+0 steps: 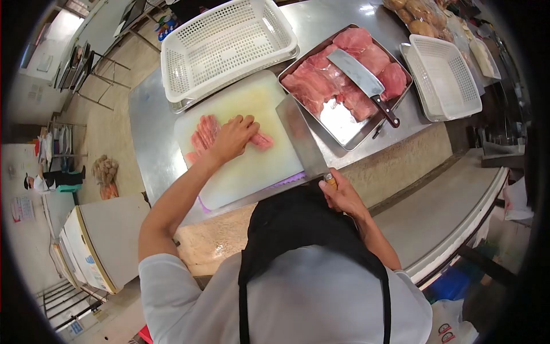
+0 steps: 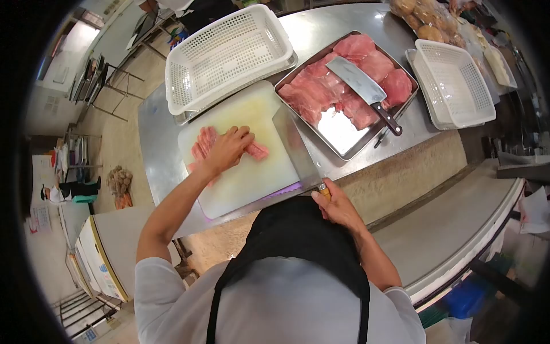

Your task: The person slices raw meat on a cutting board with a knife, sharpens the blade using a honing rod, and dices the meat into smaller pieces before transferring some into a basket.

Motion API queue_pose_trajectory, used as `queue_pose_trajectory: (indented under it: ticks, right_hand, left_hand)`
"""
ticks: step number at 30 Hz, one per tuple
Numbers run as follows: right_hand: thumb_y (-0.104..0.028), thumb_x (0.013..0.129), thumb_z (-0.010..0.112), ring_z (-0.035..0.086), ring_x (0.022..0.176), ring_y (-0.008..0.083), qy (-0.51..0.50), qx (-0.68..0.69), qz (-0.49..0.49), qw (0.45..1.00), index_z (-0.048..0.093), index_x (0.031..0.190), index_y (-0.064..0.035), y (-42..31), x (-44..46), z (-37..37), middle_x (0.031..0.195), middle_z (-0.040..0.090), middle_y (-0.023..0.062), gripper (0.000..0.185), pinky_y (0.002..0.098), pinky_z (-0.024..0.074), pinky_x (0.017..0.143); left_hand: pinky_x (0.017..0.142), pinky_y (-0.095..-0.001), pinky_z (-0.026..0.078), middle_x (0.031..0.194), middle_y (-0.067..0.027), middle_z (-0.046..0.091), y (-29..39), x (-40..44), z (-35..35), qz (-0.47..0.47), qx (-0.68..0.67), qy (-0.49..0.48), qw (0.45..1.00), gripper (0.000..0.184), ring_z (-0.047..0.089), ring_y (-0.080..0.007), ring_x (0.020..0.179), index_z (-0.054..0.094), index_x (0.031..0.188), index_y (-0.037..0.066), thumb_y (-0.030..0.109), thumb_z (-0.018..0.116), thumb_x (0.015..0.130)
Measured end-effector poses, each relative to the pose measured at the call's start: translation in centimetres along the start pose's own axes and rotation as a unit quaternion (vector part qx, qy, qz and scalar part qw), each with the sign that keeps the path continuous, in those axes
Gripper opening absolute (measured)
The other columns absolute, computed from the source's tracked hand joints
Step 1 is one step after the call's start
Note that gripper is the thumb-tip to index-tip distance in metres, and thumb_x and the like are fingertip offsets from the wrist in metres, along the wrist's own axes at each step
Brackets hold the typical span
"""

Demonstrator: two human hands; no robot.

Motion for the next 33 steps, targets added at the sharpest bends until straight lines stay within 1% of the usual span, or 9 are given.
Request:
queue_pose_trajectory:
  ticks: [4,6,9,12,15,21,27,30,33]
  right_hand:
    - [-0.034,0.105,0.059,0.052,0.05,0.0106,0.025,-0.092,-0.037,0.995,0.059,0.128,-0.0021,-3.0,1.3,-0.1,0.069,0.056,0.0039,0.039,0.0296,0.0421,0.048]
    - [-0.036,0.106,0.058,0.055,0.053,0.0167,0.016,-0.13,-0.055,0.99,0.061,0.126,-0.0017,-4.0,2.5,0.6,0.07,0.058,0.0081,0.04,0.0339,0.0454,0.053]
    - [-0.038,0.106,0.056,0.062,0.063,0.0287,-0.002,-0.201,-0.099,0.975,0.06,0.126,-0.001,-4.3,4.4,1.6,0.073,0.062,0.0148,0.042,0.0411,0.0489,0.062]
    - [-0.037,0.105,0.056,0.066,0.075,0.0394,-0.01,-0.266,-0.123,0.956,0.06,0.126,-0.0006,-5.4,4.3,2.8,0.077,0.064,0.0206,0.042,0.0461,0.0497,0.071]
    - [-0.036,0.105,0.056,0.067,0.079,0.0425,-0.015,-0.273,-0.11,0.956,0.06,0.128,-0.0006,-5.4,4.9,2.7,0.078,0.066,0.0227,0.042,0.0474,0.0499,0.073]
    - [-0.032,0.105,0.056,0.065,0.072,0.0455,0.011,-0.342,-0.105,0.934,0.059,0.129,0.0007,-9.9,1.3,2.7,0.071,0.063,0.0235,0.04,0.0494,0.0496,0.07]
    - [-0.026,0.106,0.056,0.063,0.069,0.0473,-0.016,-0.37,-0.102,0.923,0.058,0.127,0.0021,-10.8,0.5,3.8,0.068,0.062,0.0248,0.035,0.0524,0.0477,0.065]
    - [-0.024,0.105,0.057,0.062,0.069,0.0487,-0.024,-0.39,-0.084,0.917,0.058,0.122,0.0027,-11.7,0.7,4.2,0.068,0.061,0.0255,0.032,0.0535,0.0466,0.064]
    - [-0.023,0.105,0.057,0.062,0.07,0.0503,-0.035,-0.41,-0.082,0.908,0.058,0.116,0.0031,-11.7,1.6,4.4,0.068,0.061,0.0266,0.028,0.055,0.0454,0.063]
  left_hand:
    - [0.087,-0.0423,0.056,0.118,-0.0122,0.055,2.8,-1.0,0.8,-0.098,-0.079,0.186,0.974,0.051,0.061,-0.0328,0.106,0.06,0.125,0.007,-0.006,0.068,0.076]
    - [0.089,-0.0431,0.056,0.121,-0.0141,0.054,4.2,-2.1,3.5,-0.148,-0.094,0.241,0.955,0.053,0.06,-0.0344,0.107,0.058,0.129,0.006,-0.008,0.066,0.078]
    - [0.09,-0.0435,0.056,0.122,-0.0168,0.053,6.0,-3.5,4.0,-0.212,-0.15,0.312,0.914,0.043,0.06,-0.0362,0.103,0.058,0.127,0.002,-0.007,0.062,0.085]
    - [0.088,-0.0445,0.054,0.117,-0.0199,0.054,6.4,-4.0,4.5,-0.307,-0.318,0.437,0.784,0.029,0.059,-0.0378,0.1,0.059,0.123,-0.001,-0.003,0.06,0.093]
    - [0.084,-0.045,0.051,0.111,-0.02,0.056,6.3,-3.5,4.3,-0.298,-0.248,0.411,0.825,0.022,0.059,-0.0376,0.097,0.061,0.119,0.0,0.002,0.06,0.097]
    - [0.08,-0.0471,0.048,0.1,-0.0174,0.055,5.1,-2.7,3.8,-0.292,-0.241,0.358,0.853,0.022,0.057,-0.0374,0.094,0.062,0.115,0.003,0.0,0.061,0.094]
    - [0.082,-0.0487,0.048,0.099,-0.0171,0.052,4.6,-2.5,4.5,-0.319,-0.222,0.344,0.855,0.037,0.056,-0.0389,0.097,0.061,0.115,0.004,-0.007,0.06,0.08]
    - [0.076,-0.048,0.047,0.098,-0.0173,0.053,4.6,-2.5,4.2,-0.304,-0.23,0.354,0.854,0.033,0.056,-0.0386,0.092,0.06,0.113,0.0,-0.01,0.053,0.083]
    - [0.085,-0.0497,0.048,0.103,-0.02,0.053,4.3,-2.4,4.9,-0.32,-0.25,0.328,0.853,0.035,0.055,-0.0414,0.099,0.059,0.112,0.001,-0.008,0.059,0.078]
Point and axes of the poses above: each hand's wrist, its own x-axis towards the middle knuckle, its own z-axis out of the palm, y = z × x, the point moved 5 cm from there along x, towards the middle knuckle
